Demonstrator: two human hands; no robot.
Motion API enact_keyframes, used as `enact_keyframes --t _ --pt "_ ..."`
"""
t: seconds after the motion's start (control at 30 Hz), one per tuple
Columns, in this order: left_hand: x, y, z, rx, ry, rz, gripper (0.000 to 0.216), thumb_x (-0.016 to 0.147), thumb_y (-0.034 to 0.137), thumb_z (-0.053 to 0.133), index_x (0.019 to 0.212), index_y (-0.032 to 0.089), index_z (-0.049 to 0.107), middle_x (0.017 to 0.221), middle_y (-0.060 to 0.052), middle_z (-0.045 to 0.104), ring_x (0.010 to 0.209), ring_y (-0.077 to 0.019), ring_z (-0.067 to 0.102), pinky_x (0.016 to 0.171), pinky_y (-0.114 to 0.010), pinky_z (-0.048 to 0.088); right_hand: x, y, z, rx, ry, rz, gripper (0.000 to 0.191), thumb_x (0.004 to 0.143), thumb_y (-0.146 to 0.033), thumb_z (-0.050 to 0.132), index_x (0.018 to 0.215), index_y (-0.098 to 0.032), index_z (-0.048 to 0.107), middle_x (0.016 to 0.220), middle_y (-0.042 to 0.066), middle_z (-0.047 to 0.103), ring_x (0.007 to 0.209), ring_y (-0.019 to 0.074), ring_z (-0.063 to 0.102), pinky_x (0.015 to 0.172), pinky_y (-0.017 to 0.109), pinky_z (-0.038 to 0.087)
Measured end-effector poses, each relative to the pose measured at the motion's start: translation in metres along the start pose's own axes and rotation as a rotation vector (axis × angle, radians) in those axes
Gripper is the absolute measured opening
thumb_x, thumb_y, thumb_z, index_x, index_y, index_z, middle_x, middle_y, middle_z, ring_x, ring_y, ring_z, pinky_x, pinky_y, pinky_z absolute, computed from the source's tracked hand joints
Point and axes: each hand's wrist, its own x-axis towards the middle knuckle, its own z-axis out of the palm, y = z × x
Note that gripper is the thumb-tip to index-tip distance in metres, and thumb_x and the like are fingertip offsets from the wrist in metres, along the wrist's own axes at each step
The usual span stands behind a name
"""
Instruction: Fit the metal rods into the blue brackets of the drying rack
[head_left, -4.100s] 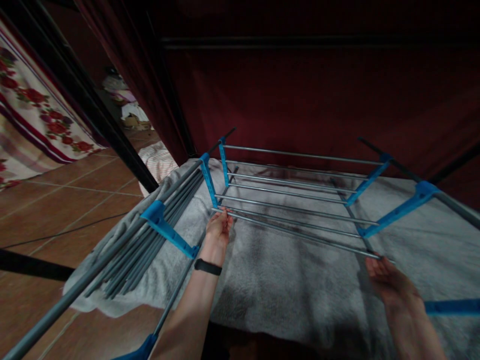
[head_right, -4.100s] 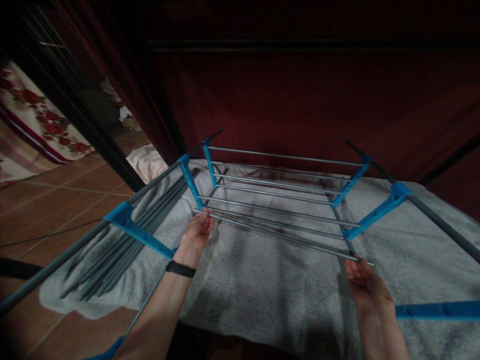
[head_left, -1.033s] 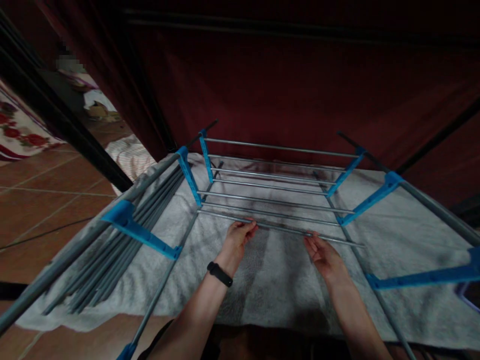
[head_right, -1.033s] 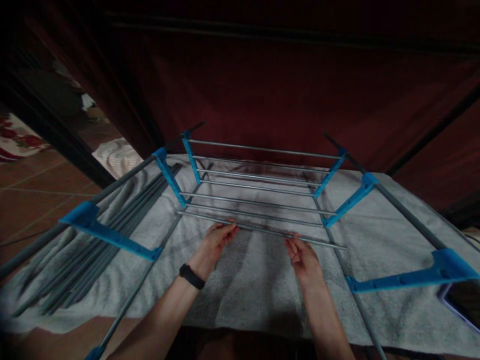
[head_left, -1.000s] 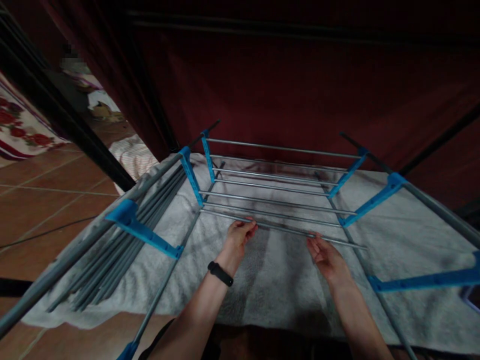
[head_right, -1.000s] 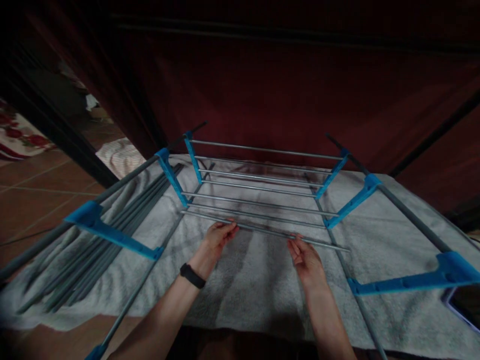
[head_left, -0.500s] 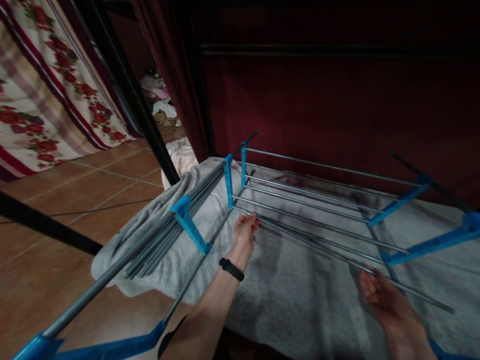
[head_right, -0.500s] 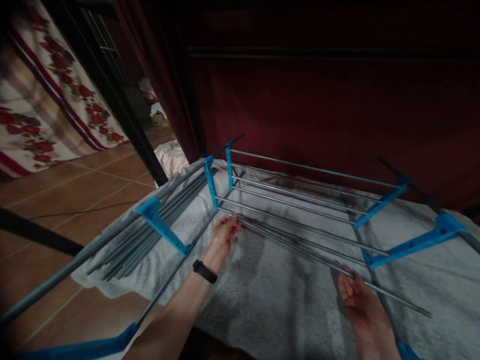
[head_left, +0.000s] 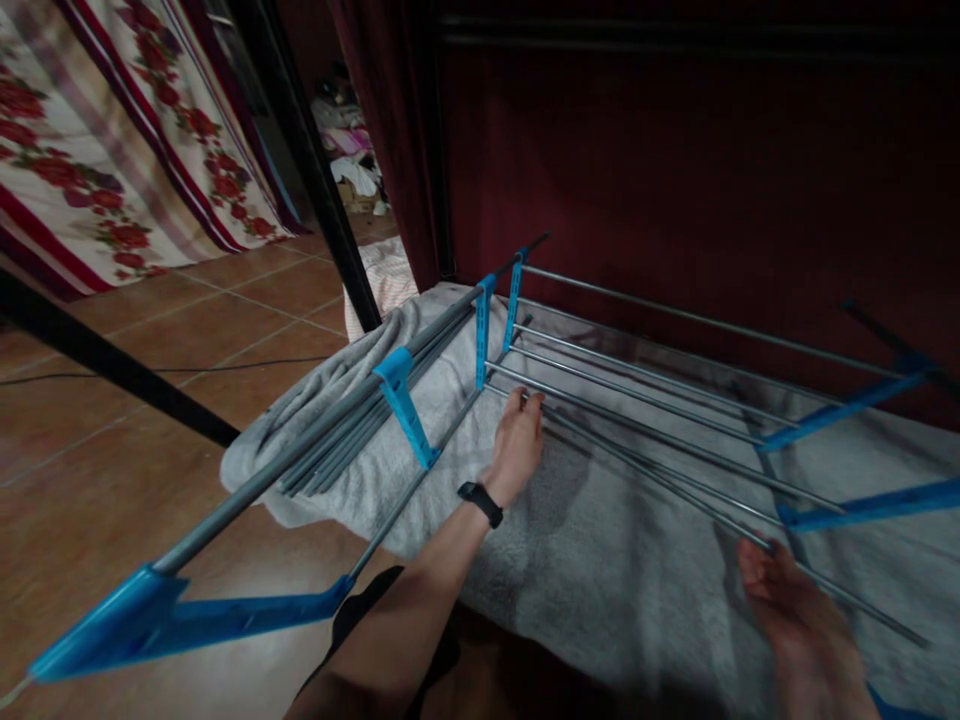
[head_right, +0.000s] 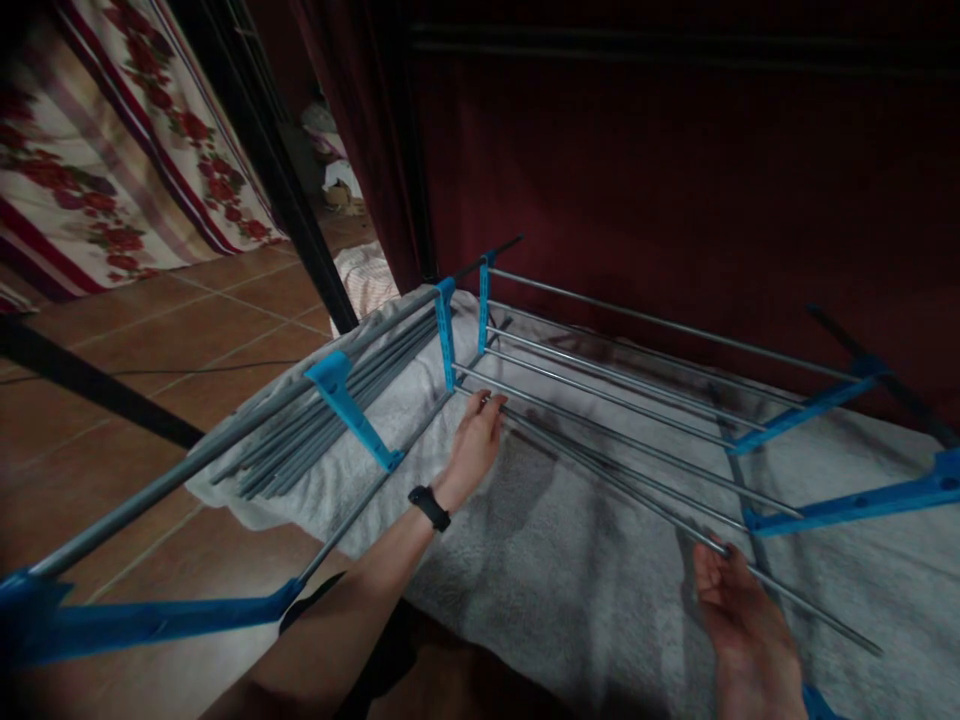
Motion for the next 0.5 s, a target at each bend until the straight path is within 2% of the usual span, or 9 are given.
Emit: enact_keyframes --t 0.17,0.37,0.5 --pt "-0.006 0.003 -0.003 0.294 -0.022 0.120 0.065 0.081 -0.007 0.041 0.135 0.025 0.059 0.150 -0.011 0.051 0.135 -0.0278 0.050 0.109 -0.037 0.042 0.002 0.001 -0.003 -0.032 -0.004 -0.036 0.034 0.092 -0.006 0.043 0.079 -0.025 0.068 0.080 0.001 0.070 0.066 0.0104 0.072 0.065 0.020 0.064" --pt "-0.009 0.014 -0.004 0.561 -0.115 0.198 0.056 0.084 -0.005 0.045 0.134 0.016 0.056 0.145 -0.021 0.052 0.131 -0.0326 0.050 0.106 -0.043 0.043 0.001 0.001 -0.003 0.022 0.028 0.009 0.036 0.095 -0.008 0.040 0.081 -0.023 0.069 0.082 0.000 0.071 0.071 0.0094 0.072 0.063 0.020 0.064" --pt "-0.008 0.016 -0.004 0.646 -0.139 0.190 0.053 0.083 -0.004 0.049 0.132 0.016 0.055 0.144 -0.020 0.051 0.130 -0.0315 0.050 0.105 -0.041 0.044 0.003 0.000 -0.004 0.013 0.022 0.016 0.035 0.094 -0.006 0.042 0.081 -0.024 0.068 0.083 0.000 0.072 0.072 0.0098 0.073 0.064 0.021 0.064"
